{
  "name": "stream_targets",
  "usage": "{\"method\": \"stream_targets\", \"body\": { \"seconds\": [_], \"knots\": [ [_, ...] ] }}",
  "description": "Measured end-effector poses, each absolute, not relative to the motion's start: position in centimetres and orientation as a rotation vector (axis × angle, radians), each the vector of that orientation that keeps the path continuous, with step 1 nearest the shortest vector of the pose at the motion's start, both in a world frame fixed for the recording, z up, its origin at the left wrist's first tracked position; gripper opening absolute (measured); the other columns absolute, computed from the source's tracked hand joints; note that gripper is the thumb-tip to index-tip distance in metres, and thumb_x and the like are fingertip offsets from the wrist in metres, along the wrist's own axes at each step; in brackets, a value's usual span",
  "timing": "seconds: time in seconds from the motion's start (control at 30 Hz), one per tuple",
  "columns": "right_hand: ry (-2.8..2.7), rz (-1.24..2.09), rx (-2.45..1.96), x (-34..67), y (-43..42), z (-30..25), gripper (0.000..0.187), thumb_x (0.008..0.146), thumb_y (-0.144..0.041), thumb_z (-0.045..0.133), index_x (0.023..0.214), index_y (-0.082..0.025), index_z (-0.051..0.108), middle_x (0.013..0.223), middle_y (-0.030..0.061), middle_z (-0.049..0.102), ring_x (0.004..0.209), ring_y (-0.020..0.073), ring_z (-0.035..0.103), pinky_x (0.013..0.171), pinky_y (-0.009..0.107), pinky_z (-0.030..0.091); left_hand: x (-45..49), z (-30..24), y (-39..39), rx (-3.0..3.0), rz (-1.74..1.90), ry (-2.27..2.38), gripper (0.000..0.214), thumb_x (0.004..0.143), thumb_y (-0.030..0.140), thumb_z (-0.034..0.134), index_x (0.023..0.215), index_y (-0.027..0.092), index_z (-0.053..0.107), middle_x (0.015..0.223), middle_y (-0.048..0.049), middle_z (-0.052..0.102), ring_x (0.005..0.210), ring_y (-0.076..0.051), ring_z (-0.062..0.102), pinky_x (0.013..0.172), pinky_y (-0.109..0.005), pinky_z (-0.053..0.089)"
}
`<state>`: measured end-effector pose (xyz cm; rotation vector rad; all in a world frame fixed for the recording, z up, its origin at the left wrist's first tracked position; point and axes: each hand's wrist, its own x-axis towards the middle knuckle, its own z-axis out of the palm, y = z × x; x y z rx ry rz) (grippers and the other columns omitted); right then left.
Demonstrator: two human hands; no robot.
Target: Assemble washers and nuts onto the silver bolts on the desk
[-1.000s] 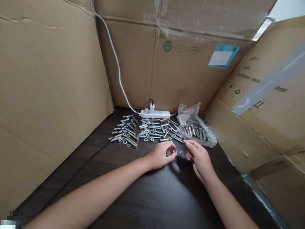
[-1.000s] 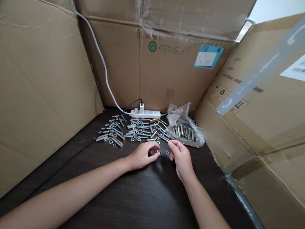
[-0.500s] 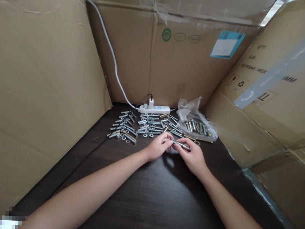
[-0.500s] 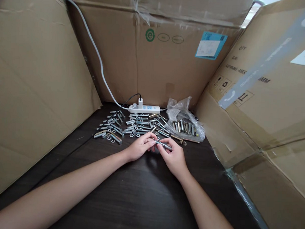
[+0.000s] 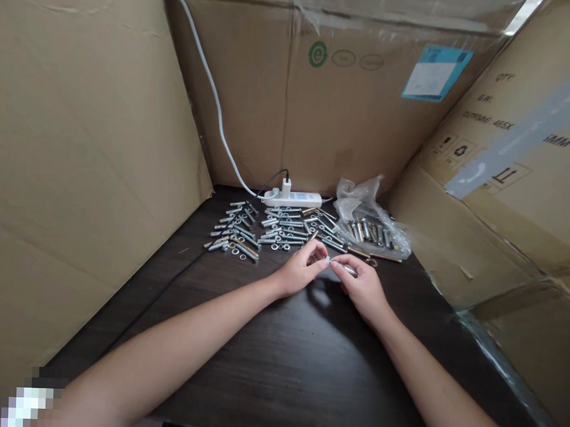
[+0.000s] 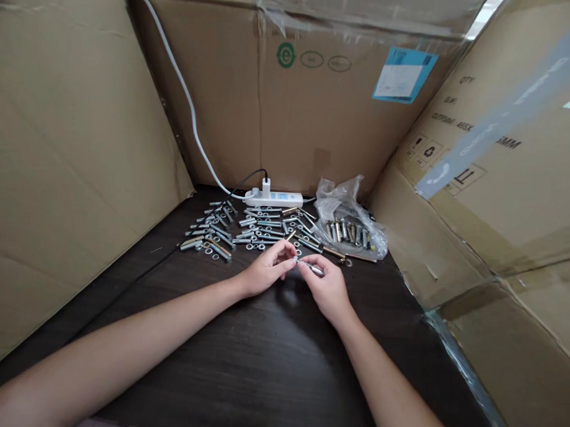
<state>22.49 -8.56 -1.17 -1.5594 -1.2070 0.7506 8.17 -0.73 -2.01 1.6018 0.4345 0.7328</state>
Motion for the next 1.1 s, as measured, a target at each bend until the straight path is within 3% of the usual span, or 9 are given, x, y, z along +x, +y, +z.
{"method": "stream_targets", "body": {
  "seconds": [0.57, 0.93, 1.1],
  "knots": [
    [-1.051, 0.916, -1.464, 22.7, -8.6, -2.0, 0.037, 0.072, -0.049, 0.065, 0.086, -0.014, 0.063, 0.05, -0.006, 0.041, 0.04, 0.0068, 0.034, 0.038, 0.02, 0.026, 8.2, -2.4, -0.7, 1.726, 0.773, 0.383, 0.02, 0.085, 0.031, 0.053, 0.097, 0.016, 0.048, 0.084, -0.0013, 0.051, 0.072, -0.011, 0.048, 0.066, -0.024, 0.04],
    [-0.984, 1.083, -1.333, 22.7, -8.7, -1.3, 0.029, 0.071, -0.044, 0.065, 0.074, -0.016, 0.06, 0.047, -0.008, 0.035, 0.04, 0.0058, 0.028, 0.037, 0.019, 0.027, 7.7, -2.0, -1.6, 2.077, 0.893, 0.459, 0.018, 0.087, 0.027, 0.048, 0.104, 0.019, 0.051, 0.072, 0.002, 0.047, 0.064, -0.011, 0.043, 0.063, -0.024, 0.036],
    [-0.936, 1.128, -1.29, 22.5, -8.7, -1.1, 0.027, 0.071, -0.042, 0.066, 0.071, -0.016, 0.059, 0.047, -0.0086, 0.031, 0.041, 0.0056, 0.026, 0.037, 0.019, 0.025, 7.7, -1.9, -1.7, 2.064, 0.887, 0.442, 0.033, 0.084, 0.023, 0.05, 0.117, 0.021, 0.046, 0.076, 0.0018, 0.047, 0.063, -0.011, 0.042, 0.063, -0.024, 0.038]
  ]
}}
